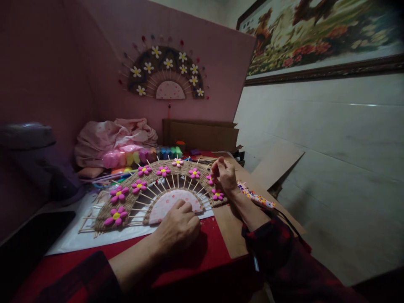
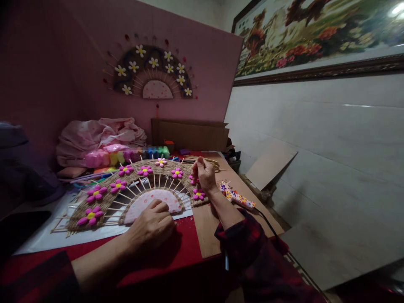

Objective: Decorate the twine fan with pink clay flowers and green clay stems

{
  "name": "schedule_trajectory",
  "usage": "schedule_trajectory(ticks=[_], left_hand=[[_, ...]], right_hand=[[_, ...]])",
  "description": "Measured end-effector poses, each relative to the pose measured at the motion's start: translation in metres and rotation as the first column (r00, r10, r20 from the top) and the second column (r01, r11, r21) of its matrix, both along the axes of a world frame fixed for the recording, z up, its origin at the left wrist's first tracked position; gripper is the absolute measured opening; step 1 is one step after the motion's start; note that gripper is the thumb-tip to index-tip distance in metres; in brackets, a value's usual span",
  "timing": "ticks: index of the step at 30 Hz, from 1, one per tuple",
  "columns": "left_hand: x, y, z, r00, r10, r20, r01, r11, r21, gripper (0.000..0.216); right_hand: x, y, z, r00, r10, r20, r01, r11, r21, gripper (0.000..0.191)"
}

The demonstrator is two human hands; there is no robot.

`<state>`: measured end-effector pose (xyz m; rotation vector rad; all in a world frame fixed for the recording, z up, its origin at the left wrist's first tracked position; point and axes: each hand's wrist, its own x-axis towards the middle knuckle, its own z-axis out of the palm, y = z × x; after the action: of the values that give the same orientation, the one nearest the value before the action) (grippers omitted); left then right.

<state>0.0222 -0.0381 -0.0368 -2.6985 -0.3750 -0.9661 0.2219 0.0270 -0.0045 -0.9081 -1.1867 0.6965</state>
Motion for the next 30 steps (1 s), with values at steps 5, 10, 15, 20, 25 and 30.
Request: schedule_trajectory(ticks=[5,10,15,20,25,30], left_hand=[[0.001,0.002,-0.004,1.000,-0.009,0.011,0.009,1.000,-0.010,0.027],[0.001,0.003,-0.007,1.000,-0.009,0.007,0.009,1.000,-0.014,0.027],[0.001,0.004,-0.006,1.000,-0.005,0.013,0.005,1.000,-0.010,0.027],[0.000,0.005,-0.001,0.997,0.078,0.028,-0.078,0.997,0.005,0.024],[0.012,0.011,0.015,0.945,0.323,0.040,-0.325,0.944,0.053,0.013],[0.045,0.019,0.027,0.883,0.466,-0.060,-0.466,0.885,0.025,0.022]], right_hand=[[-0.002,0.001,-0.003,0.999,0.031,0.043,-0.027,0.995,-0.092,0.051],[0.004,0.003,-0.002,0.988,-0.124,0.092,0.123,0.992,0.019,0.051],[0.027,0.016,-0.002,0.833,-0.508,0.219,0.515,0.857,0.025,0.056],[0.042,0.027,-0.005,0.795,-0.456,0.400,0.561,0.804,-0.199,0.056],[0.039,0.027,-0.009,0.885,-0.260,0.386,0.411,0.824,-0.389,0.053],[0.033,0.024,-0.009,0.905,-0.196,0.376,0.353,0.840,-0.412,0.056]])
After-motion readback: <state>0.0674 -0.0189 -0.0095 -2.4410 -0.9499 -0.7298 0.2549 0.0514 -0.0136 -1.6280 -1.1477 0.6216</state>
